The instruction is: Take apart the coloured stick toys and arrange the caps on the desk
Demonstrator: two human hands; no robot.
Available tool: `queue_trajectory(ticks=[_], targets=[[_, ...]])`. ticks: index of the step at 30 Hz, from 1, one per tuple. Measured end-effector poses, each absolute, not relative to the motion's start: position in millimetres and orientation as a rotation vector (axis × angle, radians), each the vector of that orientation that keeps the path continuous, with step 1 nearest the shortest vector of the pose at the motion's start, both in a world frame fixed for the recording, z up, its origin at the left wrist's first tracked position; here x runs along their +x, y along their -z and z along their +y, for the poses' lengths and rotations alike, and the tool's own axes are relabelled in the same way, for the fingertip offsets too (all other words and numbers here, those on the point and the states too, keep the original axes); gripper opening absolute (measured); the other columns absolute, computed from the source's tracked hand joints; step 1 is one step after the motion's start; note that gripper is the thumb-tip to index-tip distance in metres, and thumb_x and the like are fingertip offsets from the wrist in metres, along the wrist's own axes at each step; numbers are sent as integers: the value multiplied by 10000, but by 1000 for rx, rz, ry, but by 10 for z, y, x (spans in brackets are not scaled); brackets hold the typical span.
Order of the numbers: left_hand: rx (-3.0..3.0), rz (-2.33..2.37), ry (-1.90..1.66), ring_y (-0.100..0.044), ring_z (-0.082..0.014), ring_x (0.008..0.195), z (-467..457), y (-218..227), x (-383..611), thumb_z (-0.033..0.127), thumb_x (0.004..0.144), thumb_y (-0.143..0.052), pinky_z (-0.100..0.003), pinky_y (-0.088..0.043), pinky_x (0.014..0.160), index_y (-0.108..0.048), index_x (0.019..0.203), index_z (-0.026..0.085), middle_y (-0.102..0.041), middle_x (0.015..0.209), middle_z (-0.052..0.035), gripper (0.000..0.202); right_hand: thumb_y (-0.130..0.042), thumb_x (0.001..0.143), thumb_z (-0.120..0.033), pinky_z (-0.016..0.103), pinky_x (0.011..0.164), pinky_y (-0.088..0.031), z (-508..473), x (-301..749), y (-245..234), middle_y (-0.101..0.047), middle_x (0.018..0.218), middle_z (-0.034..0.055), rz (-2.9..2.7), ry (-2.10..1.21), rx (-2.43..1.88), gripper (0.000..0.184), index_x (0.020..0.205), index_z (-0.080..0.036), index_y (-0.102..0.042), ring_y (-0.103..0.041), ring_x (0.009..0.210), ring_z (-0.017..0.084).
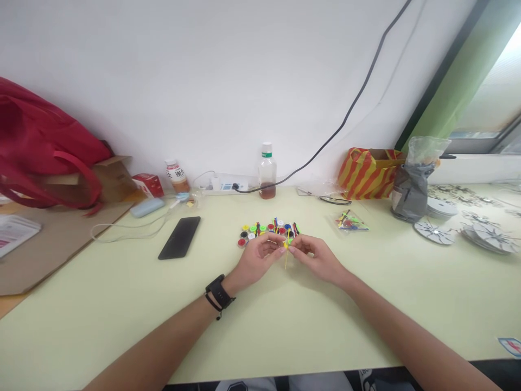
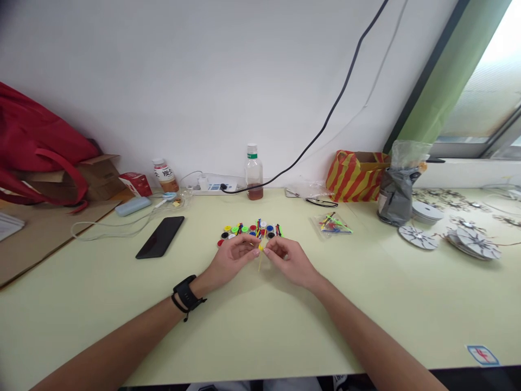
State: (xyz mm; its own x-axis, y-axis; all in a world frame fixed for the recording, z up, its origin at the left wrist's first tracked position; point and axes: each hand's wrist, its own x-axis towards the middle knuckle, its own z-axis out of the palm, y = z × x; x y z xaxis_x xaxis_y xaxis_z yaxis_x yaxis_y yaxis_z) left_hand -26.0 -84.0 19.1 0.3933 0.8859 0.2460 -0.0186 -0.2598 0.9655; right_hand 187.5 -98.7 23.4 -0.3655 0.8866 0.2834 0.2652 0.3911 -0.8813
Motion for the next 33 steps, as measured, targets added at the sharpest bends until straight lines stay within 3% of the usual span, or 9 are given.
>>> queue_trajectory(ticks=[3, 6, 9, 12, 14, 16, 19, 25, 33], targets=[[1517, 811, -1101, -704, -181, 928, -801, -163, -265, 356, 885, -771, -346, -597, 888, -694, 1125, 183, -719, 1080, -81, 306, -537, 1020, -402, 299, 637, -451, -1009, 1894, -250, -599, 767, 13, -1874, -788, -1007, 224, 972, -212, -645, -527, 690, 160], [1457, 810, -1125, -706, -174, 870, -773, -157, -264, 364, 869, -787, -347, -607, 854, -696, 1101, 171, -722, 1008, -69, 315, -505, 1032, -367, 331, 713, -487, -1035, 1921, -260, -622, 879, 41, -1919, -582, -1002, 330, 1327, -250, -594, -560, 765, 184], [1411, 793, -1125, -713, -171, 830, -779, -189, -258, 373, 832, -823, -351, -618, 834, -706, 1039, 163, -726, 975, -65, 318, -512, 1029, -366, 341, 727, -508, -1056, 1926, -242, -604, 1037, 56, -1902, -556, -1013, 663, 1623, -312, -222, -563, 736, 171], [1398, 775, -1104, -720, -171, 804, -802, -230, -256, 388, 821, -832, -357, -627, 819, -712, 1019, 161, -731, 971, -67, 324, -556, 1006, -396, 342, 707, -516, -1065, 1908, -220, -552, 1174, 72, -1803, -542, -1000, 877, 1638, -336, 51, -547, 677, 147], [1404, 778, -1096, -724, -175, 795, -813, -247, -258, 395, 826, -828, -364, -633, 818, -713, 1019, 159, -732, 958, -67, 326, -553, 1006, -441, 343, 723, -516, -1066, 1900, -229, -554, 1162, 70, -1777, -568, -990, 677, 1587, -312, -231, -549, 692, 151], [1411, 773, -1095, -728, -177, 796, -814, -251, -262, 398, 830, -825, -368, -638, 825, -712, 1017, 157, -732, 949, -65, 325, -475, 1037, -499, 333, 726, -500, -1063, 1904, -263, -585, 975, 49, -1827, -693, -986, 329, 1146, -243, -652, -541, 696, 161], [1420, 754, -1100, -728, -172, 795, -806, -240, -267, 388, 837, -821, -362, -641, 825, -710, 1016, 156, -726, 945, -59, 314, -357, 1066, -558, 319, 673, -447, -1053, 1918, -328, -481, 670, 22, -1915, -894, -965, 637, 544, -207, -460, -490, 638, 161], [1467, 749, -1083, -727, -181, 854, -816, -222, -266, 375, 860, -801, -365, -640, 838, -707, 1035, 158, -719, 1001, -70, 295, -562, 987, -572, 287, 649, -423, -1030, 1891, -363, -557, 758, 3, -1823, -941, -998, 404, 801, -212, -561, -496, 692, 156], [1792, 861, -1083, -708, -200, 929, -855, -215, -269, 377, 914, -732, -354, -586, 882, -722, 1049, 183, -754, 1004, -68, 236, -606, 952, -599, 280, 676, -489, -1027, 1823, -294, -575, 833, 8, -1741, -1231, -940, 392, 916, -209, -591, -539, 728, 149]])
